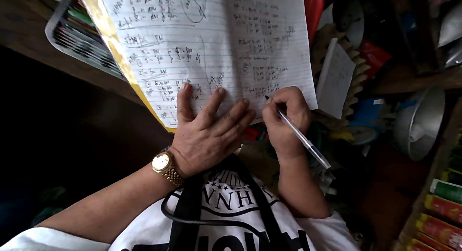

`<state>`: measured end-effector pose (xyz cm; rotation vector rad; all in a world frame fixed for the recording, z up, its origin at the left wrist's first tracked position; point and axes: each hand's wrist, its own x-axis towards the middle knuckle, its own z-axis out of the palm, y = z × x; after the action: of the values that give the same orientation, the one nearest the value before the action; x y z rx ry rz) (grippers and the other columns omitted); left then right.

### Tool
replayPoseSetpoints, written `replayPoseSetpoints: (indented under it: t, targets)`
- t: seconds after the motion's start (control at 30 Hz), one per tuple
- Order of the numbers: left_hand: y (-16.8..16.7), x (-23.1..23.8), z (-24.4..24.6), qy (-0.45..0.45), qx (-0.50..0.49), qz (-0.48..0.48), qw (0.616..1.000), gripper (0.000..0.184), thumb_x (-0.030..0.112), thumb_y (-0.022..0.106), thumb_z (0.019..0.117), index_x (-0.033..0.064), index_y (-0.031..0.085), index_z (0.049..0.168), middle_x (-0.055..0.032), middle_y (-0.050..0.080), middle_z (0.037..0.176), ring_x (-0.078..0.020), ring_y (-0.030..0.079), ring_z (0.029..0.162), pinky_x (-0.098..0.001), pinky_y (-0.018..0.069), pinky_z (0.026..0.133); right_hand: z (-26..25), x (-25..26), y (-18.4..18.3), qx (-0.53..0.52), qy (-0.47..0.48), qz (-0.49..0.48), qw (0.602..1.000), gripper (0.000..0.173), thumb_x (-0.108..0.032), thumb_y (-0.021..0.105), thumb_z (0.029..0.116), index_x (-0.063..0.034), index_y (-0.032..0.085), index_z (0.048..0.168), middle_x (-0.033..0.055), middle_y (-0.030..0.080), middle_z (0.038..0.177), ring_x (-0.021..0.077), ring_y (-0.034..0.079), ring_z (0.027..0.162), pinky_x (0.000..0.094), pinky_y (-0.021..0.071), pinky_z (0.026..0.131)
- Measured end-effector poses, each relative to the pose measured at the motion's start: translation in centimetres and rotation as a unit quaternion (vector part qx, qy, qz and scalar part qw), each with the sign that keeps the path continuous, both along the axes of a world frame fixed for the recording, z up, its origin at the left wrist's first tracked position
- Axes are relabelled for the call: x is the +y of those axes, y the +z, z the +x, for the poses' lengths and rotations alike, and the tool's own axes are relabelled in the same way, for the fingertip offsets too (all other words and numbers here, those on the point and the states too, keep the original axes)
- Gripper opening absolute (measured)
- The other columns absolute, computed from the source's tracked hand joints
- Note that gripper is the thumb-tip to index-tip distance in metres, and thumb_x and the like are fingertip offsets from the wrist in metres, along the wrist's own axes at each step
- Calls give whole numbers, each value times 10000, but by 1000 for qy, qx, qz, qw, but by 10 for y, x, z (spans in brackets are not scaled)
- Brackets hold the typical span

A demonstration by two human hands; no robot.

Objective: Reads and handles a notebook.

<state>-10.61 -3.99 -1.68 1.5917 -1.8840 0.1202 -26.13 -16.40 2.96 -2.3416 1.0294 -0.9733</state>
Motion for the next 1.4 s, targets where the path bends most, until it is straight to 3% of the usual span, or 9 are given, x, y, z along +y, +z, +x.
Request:
replayPoseSetpoints:
  t: [0.4, 0.57, 0.7, 0.97, 1.23, 1.33, 1.4]
  targets:
    - [0, -1, -1, 0, -2, 0, 1000, 416, 335, 513, 1035, 198, 640, 1407, -42, 539, 1522, -423, 328, 1476, -746, 73, 1146, 0, -2, 0, 2, -5, -2, 1000, 62, 18, 625, 867, -18, 595, 827, 87, 609, 799, 122, 594, 728, 220, 498, 619]
    - [0, 0, 1, 2, -5, -1, 1000, 418, 336, 512, 1035, 200, 636, 1410, -40, 532, 1528, -424, 326, 1477, -746, 70, 1144, -7, -6, 7, -88, 12, 46, 995, 43, 27, 605, 893, -11, 585, 898, 67, 623, 876, 61, 613, 778, 177, 518, 648]
    - [0, 0, 1, 4, -7, 0, 1000, 414, 338, 516, 1033, 207, 640, 1406, -35, 534, 1526, -420, 331, 1475, -745, 77, 1146, -6, -7, 2, -50, -12, 29, 998, 42, 19, 625, 867, -15, 603, 856, 77, 636, 838, 75, 620, 746, 180, 517, 618]
    - [0, 0, 0, 4, -5, 0, 1000, 415, 337, 515, 1032, 206, 642, 1405, -30, 541, 1522, -407, 329, 1481, -735, 74, 1151, -8, -6, -3, -1, -11, -10, 1000, 63, 4, 644, 867, -31, 613, 825, 90, 643, 818, 138, 625, 773, 250, 518, 667]
    - [0, 0, 0, 6, -12, 1, 1000, 416, 331, 512, 1032, 203, 637, 1408, -33, 539, 1522, -410, 329, 1478, -734, 72, 1150, -8, -8, -2, 2, -13, -6, 1000, 47, -8, 629, 882, -26, 611, 843, 90, 639, 814, 130, 616, 758, 244, 508, 653]
    - [0, 0, 0, 3, -6, -2, 1000, 417, 329, 514, 1032, 200, 637, 1409, -40, 536, 1524, -414, 327, 1478, -737, 70, 1146, -9, -8, -1, -7, -8, -7, 1000, 38, 3, 630, 876, -12, 607, 851, 92, 626, 829, 104, 606, 752, 201, 508, 641]
    - [0, 1, 0, 0, -6, 0, 1000, 423, 332, 507, 1036, 195, 629, 1417, -44, 520, 1539, -418, 310, 1487, -744, 63, 1148, -11, -7, -1, 11, -8, -10, 1000, 36, -3, 638, 882, -10, 614, 855, 107, 642, 844, 135, 625, 780, 238, 523, 673]
